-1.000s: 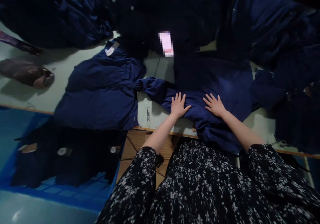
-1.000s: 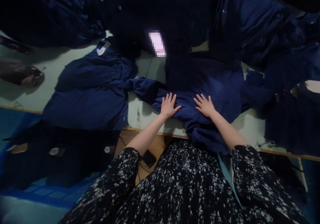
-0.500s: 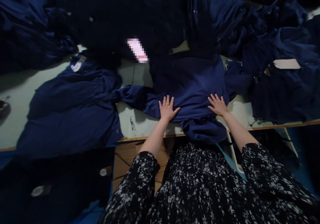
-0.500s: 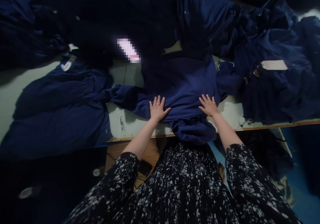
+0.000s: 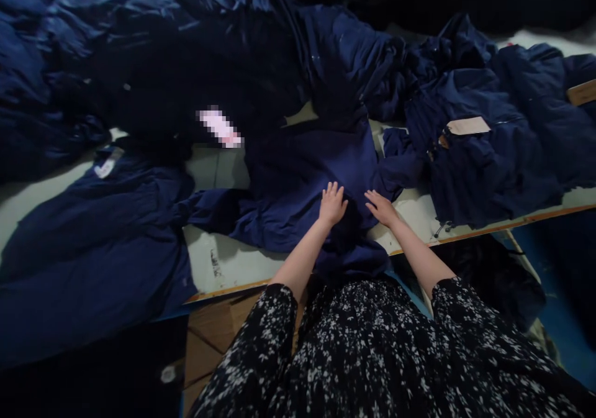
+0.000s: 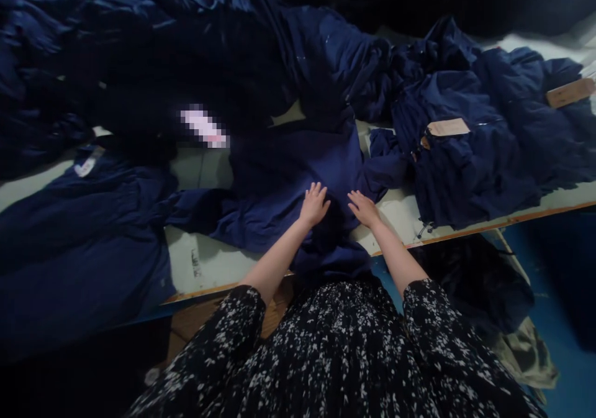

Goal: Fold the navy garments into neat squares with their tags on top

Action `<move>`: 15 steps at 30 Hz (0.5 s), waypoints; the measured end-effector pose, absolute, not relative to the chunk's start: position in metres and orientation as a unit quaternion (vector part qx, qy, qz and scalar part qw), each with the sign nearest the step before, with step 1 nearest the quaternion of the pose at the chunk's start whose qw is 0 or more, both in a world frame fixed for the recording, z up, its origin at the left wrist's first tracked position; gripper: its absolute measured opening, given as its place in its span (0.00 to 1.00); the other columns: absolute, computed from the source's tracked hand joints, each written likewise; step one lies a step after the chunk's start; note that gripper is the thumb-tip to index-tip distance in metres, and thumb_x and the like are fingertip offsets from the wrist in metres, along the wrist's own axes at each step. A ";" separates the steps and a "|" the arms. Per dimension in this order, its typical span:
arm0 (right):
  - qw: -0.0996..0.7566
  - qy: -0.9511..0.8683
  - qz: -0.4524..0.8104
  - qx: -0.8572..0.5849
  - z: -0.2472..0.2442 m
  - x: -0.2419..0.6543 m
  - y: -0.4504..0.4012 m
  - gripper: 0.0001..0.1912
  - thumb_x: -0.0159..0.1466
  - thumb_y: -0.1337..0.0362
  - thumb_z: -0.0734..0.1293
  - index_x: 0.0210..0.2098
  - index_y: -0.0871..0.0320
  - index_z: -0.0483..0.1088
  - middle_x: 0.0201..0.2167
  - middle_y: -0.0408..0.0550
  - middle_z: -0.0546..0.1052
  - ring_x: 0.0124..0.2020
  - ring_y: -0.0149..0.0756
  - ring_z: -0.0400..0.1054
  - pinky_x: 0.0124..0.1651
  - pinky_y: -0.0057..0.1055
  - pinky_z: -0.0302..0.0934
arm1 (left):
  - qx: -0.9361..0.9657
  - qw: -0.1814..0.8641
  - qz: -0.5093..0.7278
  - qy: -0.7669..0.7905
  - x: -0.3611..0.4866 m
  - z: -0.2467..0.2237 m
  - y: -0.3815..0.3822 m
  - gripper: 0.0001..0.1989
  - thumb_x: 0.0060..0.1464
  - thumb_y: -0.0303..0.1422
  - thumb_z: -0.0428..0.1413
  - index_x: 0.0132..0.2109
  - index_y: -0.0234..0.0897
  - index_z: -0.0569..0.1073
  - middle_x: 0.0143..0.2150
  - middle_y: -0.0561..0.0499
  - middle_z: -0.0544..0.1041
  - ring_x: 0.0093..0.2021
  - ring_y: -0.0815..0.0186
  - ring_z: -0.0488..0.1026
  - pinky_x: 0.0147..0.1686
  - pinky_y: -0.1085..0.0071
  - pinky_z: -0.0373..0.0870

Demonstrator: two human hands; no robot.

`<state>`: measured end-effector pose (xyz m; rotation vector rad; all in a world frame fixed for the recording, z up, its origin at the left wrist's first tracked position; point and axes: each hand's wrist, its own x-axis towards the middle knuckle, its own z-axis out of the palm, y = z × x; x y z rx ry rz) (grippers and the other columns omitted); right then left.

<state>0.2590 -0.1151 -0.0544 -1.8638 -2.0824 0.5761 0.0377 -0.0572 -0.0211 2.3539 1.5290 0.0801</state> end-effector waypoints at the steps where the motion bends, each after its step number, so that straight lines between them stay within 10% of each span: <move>1: 0.196 -0.699 0.191 -0.661 -0.055 0.271 -0.114 0.26 0.73 0.59 0.56 0.65 0.55 0.72 0.65 0.56 0.73 0.69 0.46 0.63 0.71 0.48 0.55 | 0.837 0.174 0.026 0.518 0.053 -0.023 -0.056 0.30 0.69 0.38 0.48 0.74 0.33 0.61 0.78 0.38 0.53 0.79 0.51 0.45 0.75 0.49 0.47; 9: 0.404 -0.391 0.155 -0.812 -0.055 0.371 -0.087 0.32 0.70 0.57 0.54 0.67 0.67 0.65 0.60 0.71 0.73 0.60 0.54 0.71 0.62 0.55 0.65 | 0.854 0.180 -0.029 0.488 0.069 -0.049 -0.050 0.32 0.69 0.42 0.48 0.77 0.47 0.55 0.80 0.49 0.49 0.79 0.54 0.44 0.76 0.43 0.37; 15: 0.500 -0.364 0.276 -0.736 -0.051 0.380 -0.030 0.36 0.69 0.37 0.55 0.61 0.58 0.69 0.48 0.58 0.81 0.46 0.44 0.78 0.43 0.43 0.76 | 0.848 0.181 -0.029 0.497 0.066 -0.053 -0.046 0.33 0.68 0.42 0.49 0.77 0.49 0.56 0.79 0.50 0.50 0.79 0.54 0.44 0.75 0.43 0.38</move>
